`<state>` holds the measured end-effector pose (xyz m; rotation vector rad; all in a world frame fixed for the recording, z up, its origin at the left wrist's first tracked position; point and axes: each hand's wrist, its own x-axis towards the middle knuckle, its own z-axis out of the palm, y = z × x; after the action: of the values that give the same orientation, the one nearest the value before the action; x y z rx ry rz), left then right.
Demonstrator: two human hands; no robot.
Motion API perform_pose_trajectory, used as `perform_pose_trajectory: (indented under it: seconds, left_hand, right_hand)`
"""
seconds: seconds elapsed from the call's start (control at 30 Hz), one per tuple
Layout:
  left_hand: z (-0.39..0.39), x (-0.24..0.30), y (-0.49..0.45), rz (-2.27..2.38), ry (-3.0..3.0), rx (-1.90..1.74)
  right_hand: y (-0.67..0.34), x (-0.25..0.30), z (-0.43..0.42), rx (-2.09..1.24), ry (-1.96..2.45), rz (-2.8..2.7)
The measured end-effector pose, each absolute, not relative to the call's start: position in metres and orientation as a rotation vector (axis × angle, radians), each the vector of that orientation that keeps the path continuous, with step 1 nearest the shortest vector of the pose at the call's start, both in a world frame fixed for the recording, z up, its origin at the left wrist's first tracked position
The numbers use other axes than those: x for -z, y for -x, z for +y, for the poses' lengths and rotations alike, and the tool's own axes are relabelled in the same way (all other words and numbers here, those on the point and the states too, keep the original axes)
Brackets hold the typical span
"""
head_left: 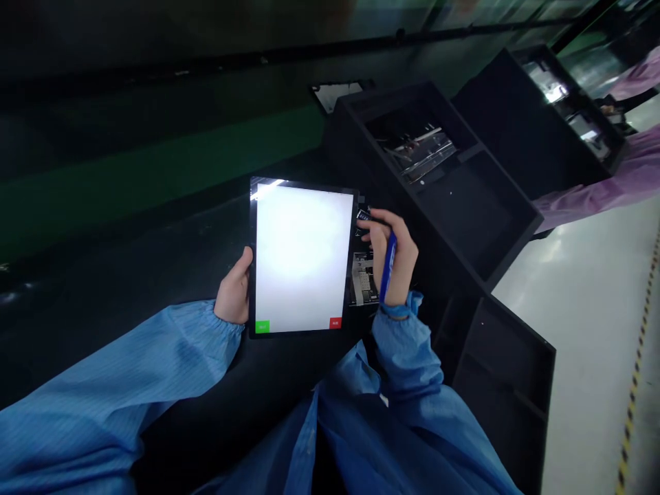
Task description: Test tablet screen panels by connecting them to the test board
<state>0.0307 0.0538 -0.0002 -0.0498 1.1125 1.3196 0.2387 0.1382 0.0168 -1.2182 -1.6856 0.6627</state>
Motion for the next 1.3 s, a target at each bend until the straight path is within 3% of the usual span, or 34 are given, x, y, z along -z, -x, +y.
perform_pose_trajectory:
  seconds: [0.23, 0.33, 0.47, 0.77, 0.97, 1.3]
  left_hand:
    - [0.047, 0.013, -0.025, 0.978, -0.127, -1.191]
    - [0.049, 0.011, -0.026, 1.043, -0.049, -1.224]
    - [0.051, 0.008, -0.029, 1.030, -0.001, -1.214]
    - [0.052, 0.003, -0.029, 1.048, -0.003, -1.228]
    - [0.051, 0.003, -0.029, 1.023, 0.031, -1.216]
    - [0.043, 0.013, -0.033, 1.001, -0.121, -1.084]
  right_hand:
    - [-0.237, -0.050, 0.177, -0.152, 1.303, -2.205]
    - [-0.235, -0.056, 0.150, 0.047, 0.999, -2.334]
    - [-0.242, -0.061, 0.118, 0.067, 0.539, -2.450]
    - [-0.268, -0.055, 0.115, 0.047, 0.602, -2.350]
    - [-0.271, -0.060, 0.114, 0.248, 0.617, -2.217]
    - [-0.192, -0.089, 0.154, -0.582, 0.845, -2.045]
